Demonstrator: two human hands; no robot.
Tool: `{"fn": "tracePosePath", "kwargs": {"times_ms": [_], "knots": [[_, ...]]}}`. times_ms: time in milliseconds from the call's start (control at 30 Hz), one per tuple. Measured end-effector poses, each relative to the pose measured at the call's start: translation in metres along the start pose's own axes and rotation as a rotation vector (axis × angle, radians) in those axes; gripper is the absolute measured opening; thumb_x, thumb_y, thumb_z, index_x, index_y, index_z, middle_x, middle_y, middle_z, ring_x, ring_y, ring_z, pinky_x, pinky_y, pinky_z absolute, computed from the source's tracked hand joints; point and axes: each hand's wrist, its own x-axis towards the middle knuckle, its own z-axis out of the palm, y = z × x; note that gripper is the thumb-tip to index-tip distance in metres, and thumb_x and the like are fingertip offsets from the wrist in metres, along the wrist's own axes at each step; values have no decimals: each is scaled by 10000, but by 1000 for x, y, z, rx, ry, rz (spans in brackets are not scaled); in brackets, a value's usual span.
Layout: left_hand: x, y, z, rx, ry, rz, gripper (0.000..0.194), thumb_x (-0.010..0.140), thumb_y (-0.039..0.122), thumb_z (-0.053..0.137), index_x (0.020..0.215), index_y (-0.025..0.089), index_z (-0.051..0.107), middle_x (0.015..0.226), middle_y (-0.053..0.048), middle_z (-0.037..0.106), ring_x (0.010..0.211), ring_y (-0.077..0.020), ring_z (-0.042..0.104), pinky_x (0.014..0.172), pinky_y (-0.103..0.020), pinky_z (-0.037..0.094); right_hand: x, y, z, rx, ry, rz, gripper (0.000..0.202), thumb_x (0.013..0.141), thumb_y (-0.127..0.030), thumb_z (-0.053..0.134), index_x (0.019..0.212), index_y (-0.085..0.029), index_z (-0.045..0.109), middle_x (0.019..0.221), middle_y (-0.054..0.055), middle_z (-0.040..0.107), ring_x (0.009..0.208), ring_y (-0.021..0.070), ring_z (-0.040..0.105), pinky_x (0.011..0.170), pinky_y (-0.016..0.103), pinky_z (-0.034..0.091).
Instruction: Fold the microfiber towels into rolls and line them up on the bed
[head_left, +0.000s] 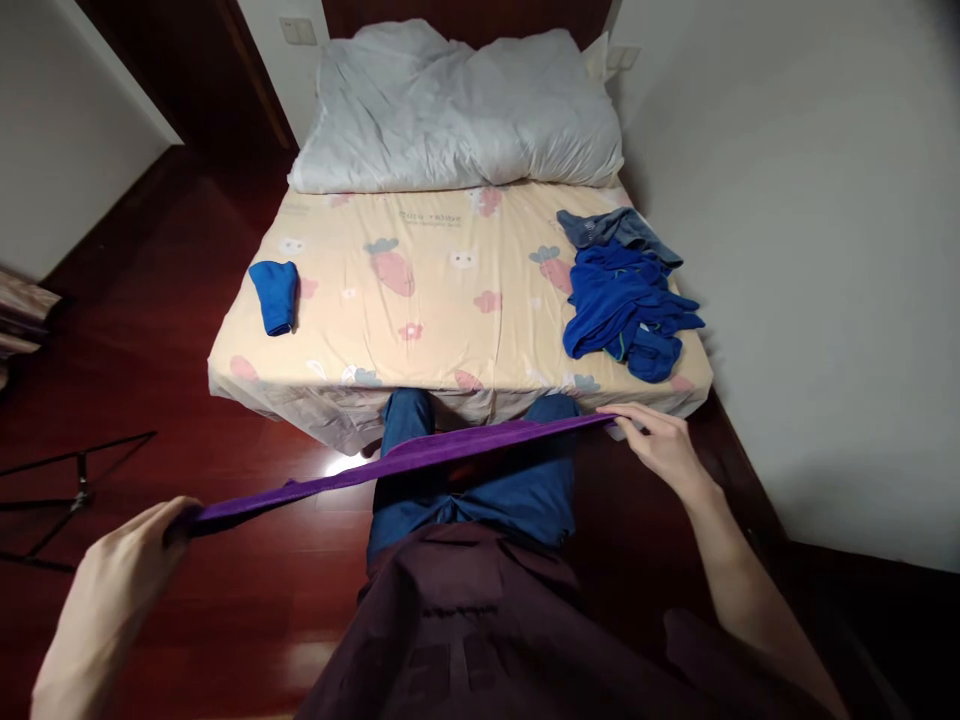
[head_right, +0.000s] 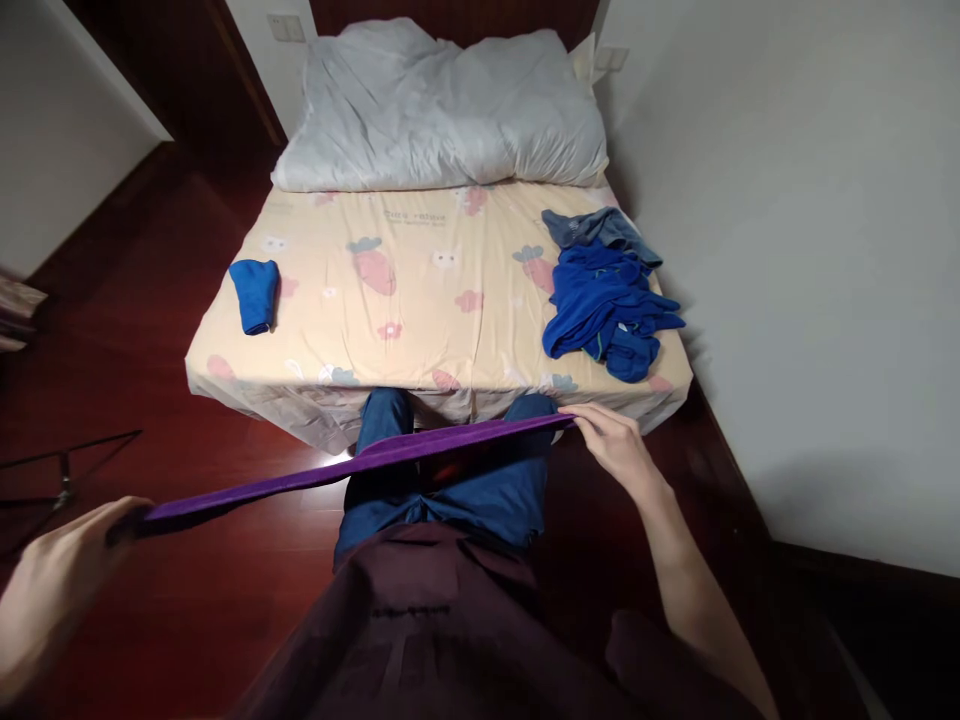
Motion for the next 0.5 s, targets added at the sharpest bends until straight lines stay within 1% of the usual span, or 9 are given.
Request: {"fn": "tracePosePath", "kwargs": {"times_ms": [33,100,167,233,300,367,433,500], "knots": [[6,-1,1,-37,-23,0,361,785,378,400,992,341,693,960,-59,770,826,-325,748,713,-421,549,2,3,-8,-12,-11,-8,243,986,-223,556,1071,-280,776,1016,10,789,924,207,752,940,341,587],[23,-5,4,-127,-74,14,292,719,365,436,834,357,704,896,-26,777,815,-318,755,716,-412,559,9,10,-22,-56,-24,-8,199,974,-285,602,1018,-295,796,950,14,789,850,208,745,880,338,591],[47,-13,6,-200,-104,61,260,638,346,467,732,397,704,805,7,767,760,-316,750,697,-418,562,24,19,-33,-142,-18,32,179,950,-351,642,959,-302,814,884,34,782,762,211,726,769,333,582],[77,-24,7,-223,-125,132,257,601,336,482,697,415,707,762,15,760,722,-315,741,690,-424,563,46,28,-43,-236,-47,111,174,918,-391,683,908,-296,828,787,52,771,658,211,695,658,332,545],[116,-33,5,-188,-158,215,286,632,334,490,760,400,737,809,18,775,760,-296,744,732,-403,576,74,37,-48,-271,-131,221,165,889,-396,721,878,-275,833,621,38,727,542,198,655,578,319,501],[162,-38,1,-119,-194,269,337,707,336,482,883,356,768,877,35,788,806,-245,742,799,-351,586,106,49,-50,-208,-209,335,165,866,-388,759,877,-239,830,499,9,670,452,175,627,518,288,468],[212,-36,-7,-41,-175,276,373,755,341,466,951,284,778,875,47,788,793,-193,720,846,-308,585,140,64,-45,-64,-223,415,192,824,-376,812,857,-187,819,480,13,666,415,162,631,468,255,448],[260,-27,-15,10,-122,272,379,787,327,474,976,205,780,888,45,788,826,-151,701,938,-293,561,176,79,-37,112,-186,451,217,766,-330,868,801,-129,796,519,62,698,424,162,655,458,239,463]]}}
